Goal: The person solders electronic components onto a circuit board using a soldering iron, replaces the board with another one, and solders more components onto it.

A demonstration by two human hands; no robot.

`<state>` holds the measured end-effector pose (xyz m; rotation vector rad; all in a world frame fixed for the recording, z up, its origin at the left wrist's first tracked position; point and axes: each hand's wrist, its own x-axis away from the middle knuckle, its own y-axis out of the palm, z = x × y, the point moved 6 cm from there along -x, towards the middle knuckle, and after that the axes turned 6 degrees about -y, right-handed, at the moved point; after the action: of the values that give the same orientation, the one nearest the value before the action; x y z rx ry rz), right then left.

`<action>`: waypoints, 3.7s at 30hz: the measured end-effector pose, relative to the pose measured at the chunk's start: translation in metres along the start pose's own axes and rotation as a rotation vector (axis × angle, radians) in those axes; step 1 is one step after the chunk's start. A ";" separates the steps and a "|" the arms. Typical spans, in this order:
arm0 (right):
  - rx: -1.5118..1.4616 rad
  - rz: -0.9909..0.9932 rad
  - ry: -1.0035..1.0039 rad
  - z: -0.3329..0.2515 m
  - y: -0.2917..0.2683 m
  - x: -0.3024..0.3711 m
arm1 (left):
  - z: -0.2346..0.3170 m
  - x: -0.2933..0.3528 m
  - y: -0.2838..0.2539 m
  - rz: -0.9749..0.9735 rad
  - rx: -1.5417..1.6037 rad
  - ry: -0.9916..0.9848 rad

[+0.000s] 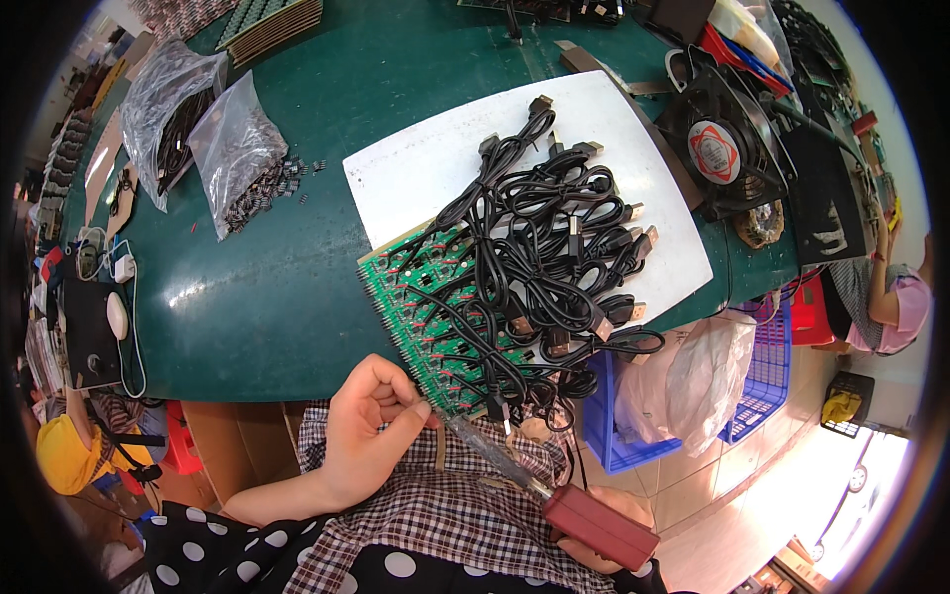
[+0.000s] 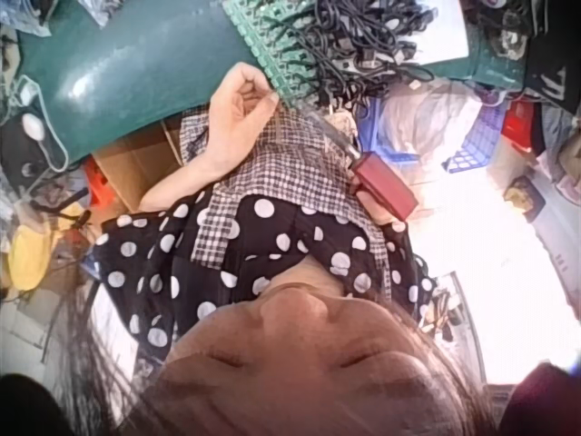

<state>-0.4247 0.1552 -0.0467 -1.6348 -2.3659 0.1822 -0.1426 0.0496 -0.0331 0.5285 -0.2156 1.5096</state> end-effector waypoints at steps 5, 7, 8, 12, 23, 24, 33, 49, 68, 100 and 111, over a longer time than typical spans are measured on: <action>0.123 0.049 0.021 0.010 -0.006 0.012 | 0.004 -0.001 -0.002 0.020 -0.027 0.022; -0.049 0.071 0.090 0.017 -0.004 0.012 | 0.007 -0.001 -0.004 0.035 -0.049 0.038; -0.051 0.067 0.083 0.014 -0.006 0.009 | 0.010 -0.001 -0.005 0.048 -0.070 0.054; -0.146 -0.045 0.098 -0.007 -0.002 -0.010 | 0.066 -0.027 -0.047 0.343 -0.702 0.271; -0.634 0.612 -0.506 -0.056 -0.028 -0.036 | 0.105 -0.111 -0.136 0.443 -0.995 0.404; -0.352 0.751 -0.486 -0.063 -0.037 -0.024 | 0.107 -0.116 -0.131 0.406 -0.993 0.425; -0.034 1.168 -0.348 -0.049 -0.141 -0.096 | 0.099 -0.097 -0.145 0.466 -0.831 0.501; -0.414 0.048 0.061 -0.046 -0.001 -0.022 | 0.048 -0.046 -0.132 0.429 -0.160 0.302; -0.494 0.130 0.250 -0.052 0.017 -0.028 | 0.049 -0.048 -0.128 0.407 -0.168 0.310; -0.573 0.167 0.329 -0.019 0.008 -0.002 | -0.001 0.008 0.001 -0.171 0.134 -0.161; -0.623 0.150 0.367 -0.023 0.019 0.000 | -0.003 0.003 0.003 -0.107 0.144 -0.060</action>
<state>-0.4010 0.1610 -0.0294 -1.8867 -2.1219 -0.8340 -0.1457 0.0535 -0.0341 0.6907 -0.1236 1.4130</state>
